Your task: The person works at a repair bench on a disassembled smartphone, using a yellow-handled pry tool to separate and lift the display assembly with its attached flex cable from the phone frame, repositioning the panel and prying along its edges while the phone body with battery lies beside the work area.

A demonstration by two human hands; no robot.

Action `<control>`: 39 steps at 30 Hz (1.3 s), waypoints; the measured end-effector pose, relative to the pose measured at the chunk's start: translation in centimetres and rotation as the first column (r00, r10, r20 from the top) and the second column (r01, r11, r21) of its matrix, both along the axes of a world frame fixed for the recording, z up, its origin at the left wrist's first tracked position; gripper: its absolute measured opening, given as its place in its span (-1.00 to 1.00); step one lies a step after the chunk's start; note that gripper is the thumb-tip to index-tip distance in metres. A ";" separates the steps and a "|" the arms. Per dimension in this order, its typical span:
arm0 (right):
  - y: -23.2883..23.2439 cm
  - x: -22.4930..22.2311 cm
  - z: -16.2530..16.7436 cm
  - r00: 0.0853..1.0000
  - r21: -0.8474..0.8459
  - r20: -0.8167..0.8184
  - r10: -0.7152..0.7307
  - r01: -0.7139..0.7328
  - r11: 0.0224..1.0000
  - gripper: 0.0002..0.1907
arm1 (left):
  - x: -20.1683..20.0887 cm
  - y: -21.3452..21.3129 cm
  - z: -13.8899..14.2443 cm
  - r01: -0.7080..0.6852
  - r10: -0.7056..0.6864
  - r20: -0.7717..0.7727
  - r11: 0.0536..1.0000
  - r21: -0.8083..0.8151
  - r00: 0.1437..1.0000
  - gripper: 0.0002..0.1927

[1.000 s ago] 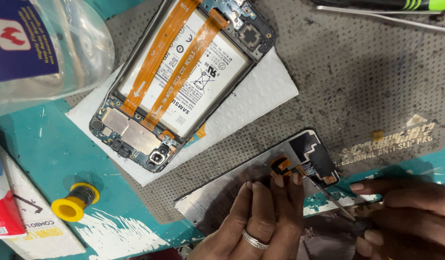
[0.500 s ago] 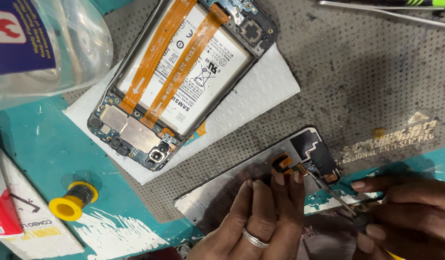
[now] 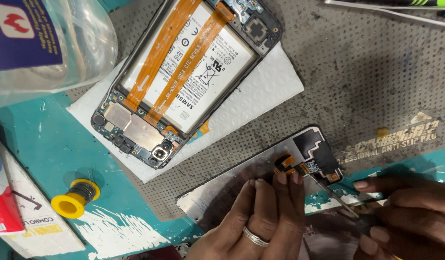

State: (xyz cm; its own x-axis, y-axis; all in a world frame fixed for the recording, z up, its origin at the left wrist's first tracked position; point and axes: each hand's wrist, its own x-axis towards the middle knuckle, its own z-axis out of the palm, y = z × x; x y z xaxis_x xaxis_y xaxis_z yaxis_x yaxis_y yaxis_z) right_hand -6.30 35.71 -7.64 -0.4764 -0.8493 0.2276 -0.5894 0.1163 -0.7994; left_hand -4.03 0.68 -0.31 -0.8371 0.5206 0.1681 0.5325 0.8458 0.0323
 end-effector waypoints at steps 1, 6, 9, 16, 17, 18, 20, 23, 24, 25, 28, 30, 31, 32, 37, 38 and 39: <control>-0.1 0.1 -0.1 1.000 -0.004 -0.003 -0.024 0.024 1.000 -0.76 | 0.0 0.0 0.0 0.004 -0.004 0.000 1.000 -0.004 1.000 -0.74; -0.8 1.1 -0.7 0.993 -0.078 -0.005 -0.121 0.120 0.990 -0.75 | 0.0 0.0 0.2 0.002 -0.002 0.027 1.000 0.000 1.000 -0.73; -0.2 1.1 -0.7 0.997 -0.015 -0.010 -0.071 0.071 0.997 -0.75 | 0.0 0.0 0.2 -0.003 0.002 0.031 1.000 0.015 1.000 -0.73; 1.2 2.3 -0.6 0.987 0.021 0.004 -0.159 0.159 0.987 -0.75 | 0.1 0.0 0.2 -0.001 0.002 0.017 1.000 -0.011 1.000 -0.72; 1.1 2.4 -0.6 0.984 0.042 0.018 -0.177 0.176 0.983 -0.74 | 0.0 0.0 0.2 0.001 0.000 0.013 1.000 -0.016 1.000 -0.72; 0.8 2.4 -0.5 0.980 0.064 0.032 -0.195 0.193 0.979 -0.72 | 0.0 0.0 0.2 0.001 0.000 0.012 1.000 -0.014 1.000 -0.72; -0.1 2.4 -0.1 0.971 0.084 0.034 -0.238 0.235 0.968 -0.70 | 0.0 0.0 0.2 0.001 -0.001 0.010 1.000 -0.010 1.000 -0.73; -2.5 2.3 0.8 0.931 0.102 -0.023 -0.363 0.364 0.926 -0.71 | -0.1 0.0 0.0 0.001 -0.001 0.004 1.000 0.011 1.000 -0.74; -3.6 2.6 1.3 0.899 0.125 -0.052 -0.435 0.438 0.890 -0.72 | -0.1 0.1 0.0 0.001 -0.001 0.005 1.000 0.007 1.000 -0.74; -4.4 2.5 1.9 0.861 0.145 -0.082 -0.502 0.508 0.849 -0.72 | -0.1 0.1 0.0 0.001 -0.001 0.006 1.000 0.002 1.000 -0.74; -5.8 0.6 3.1 0.919 0.124 -0.084 -0.385 0.393 0.911 -0.73 | 0.0 0.1 0.2 0.000 0.000 0.022 1.000 -0.005 1.000 -0.74; -6.4 0.1 4.0 0.920 0.174 -0.028 -0.391 0.390 0.904 -0.73 | 0.0 0.0 0.3 0.002 -0.001 0.026 1.000 -0.010 1.000 -0.74; -6.7 -0.1 4.2 0.919 0.198 -0.001 -0.395 0.388 0.900 -0.73 | 0.0 0.0 0.3 0.004 -0.004 0.022 1.000 -0.014 1.000 -0.74; -7.1 0.1 4.1 0.893 0.174 -0.009 -0.449 0.444 0.879 -0.74 | 0.0 0.0 0.3 0.007 -0.006 0.018 1.000 -0.018 1.000 -0.74; -7.1 0.9 3.7 0.869 0.154 -0.057 -0.491 0.493 0.856 -0.78 | 0.0 0.2 0.2 -0.010 0.010 0.008 1.000 -0.005 1.000 -0.74; -7.0 0.9 3.5 0.875 0.149 -0.071 -0.480 0.485 0.862 -0.79 | 0.0 0.2 0.2 -0.011 0.011 0.003 1.000 -0.007 1.000 -0.74; -6.9 0.9 3.2 0.871 0.121 -0.086 -0.483 0.491 0.863 -0.79 | 0.0 0.2 0.2 -0.014 0.014 0.016 1.000 0.004 1.000 -0.73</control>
State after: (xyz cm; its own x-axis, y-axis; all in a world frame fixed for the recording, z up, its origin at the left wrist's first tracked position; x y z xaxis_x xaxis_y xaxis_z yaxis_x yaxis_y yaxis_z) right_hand -5.37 28.78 -4.44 -0.8282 -0.5360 0.1635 -0.4688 0.5029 -0.7261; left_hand -3.99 0.87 -0.11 -0.8468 0.5083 0.1566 0.5201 0.8529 0.0442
